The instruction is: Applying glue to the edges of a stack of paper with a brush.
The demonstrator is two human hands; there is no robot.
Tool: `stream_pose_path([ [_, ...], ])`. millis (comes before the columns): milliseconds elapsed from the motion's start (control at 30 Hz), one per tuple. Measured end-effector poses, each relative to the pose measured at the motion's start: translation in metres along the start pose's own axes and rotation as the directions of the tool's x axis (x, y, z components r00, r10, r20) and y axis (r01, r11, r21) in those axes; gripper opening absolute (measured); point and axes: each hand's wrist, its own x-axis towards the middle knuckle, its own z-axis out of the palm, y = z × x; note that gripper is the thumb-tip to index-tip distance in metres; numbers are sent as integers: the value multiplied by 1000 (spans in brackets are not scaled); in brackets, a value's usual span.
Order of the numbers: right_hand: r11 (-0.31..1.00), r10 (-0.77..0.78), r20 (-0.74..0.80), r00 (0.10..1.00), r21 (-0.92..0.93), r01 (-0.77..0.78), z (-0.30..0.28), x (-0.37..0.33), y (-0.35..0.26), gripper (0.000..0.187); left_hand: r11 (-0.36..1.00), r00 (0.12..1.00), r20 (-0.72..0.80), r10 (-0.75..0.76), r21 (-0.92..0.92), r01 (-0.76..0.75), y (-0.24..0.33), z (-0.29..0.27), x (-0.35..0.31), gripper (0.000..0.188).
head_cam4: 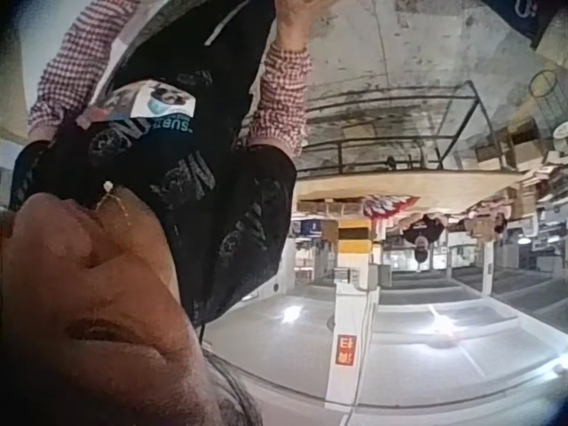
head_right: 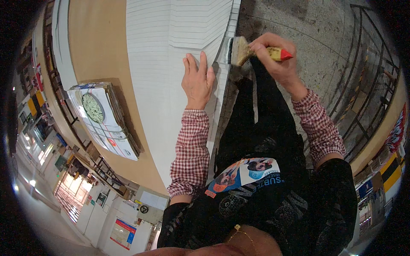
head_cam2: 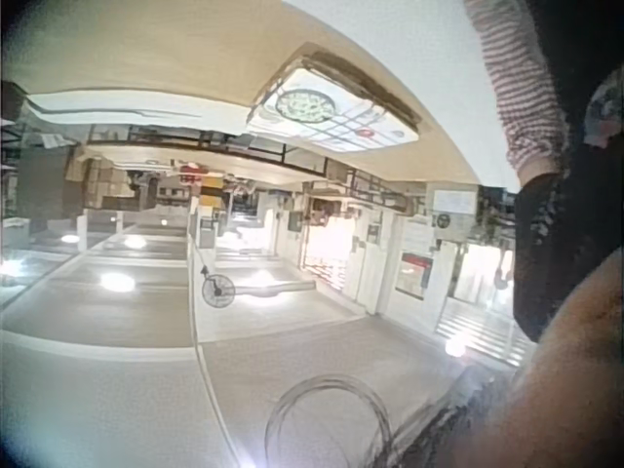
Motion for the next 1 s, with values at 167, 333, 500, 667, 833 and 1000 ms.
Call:
stream_pose_path([
  [167, 996, 68, 126, 990, 55, -75, 11, -21, -14, 16, 1000, 1000, 16, 1, 16, -1, -5, -3, 0, 41],
  [333, 999, -31, -60, 998, -10, 31, 6, -6, -13, 15, 1000, 1000, 1, 9, 26, -9, -4, -1, 3, 40],
  [500, 999, 42, 46, 998, -25, -41, 17, -35, -17, 15, 1000, 1000, 6, -11, 25, 11, -2, 2, 3, 41],
  [667, 1000, -1, -30, 1000, 24, 2, 18, -30, -17, 15, 999, 999, -48, 0, 44, 2, -4, 6, -1, 42],
  [833, 995, -68, -62, 996, -70, 64, 18, -14, -2, 14, 1000, 1000, -9, -21, 4, 21, -3, 6, -1, 42],
  [1000, 993, 106, 107, 989, 43, -111, 28, -52, -23, 15, 995, 997, -36, -66, -82, 63, -6, 8, -14, 56],
])
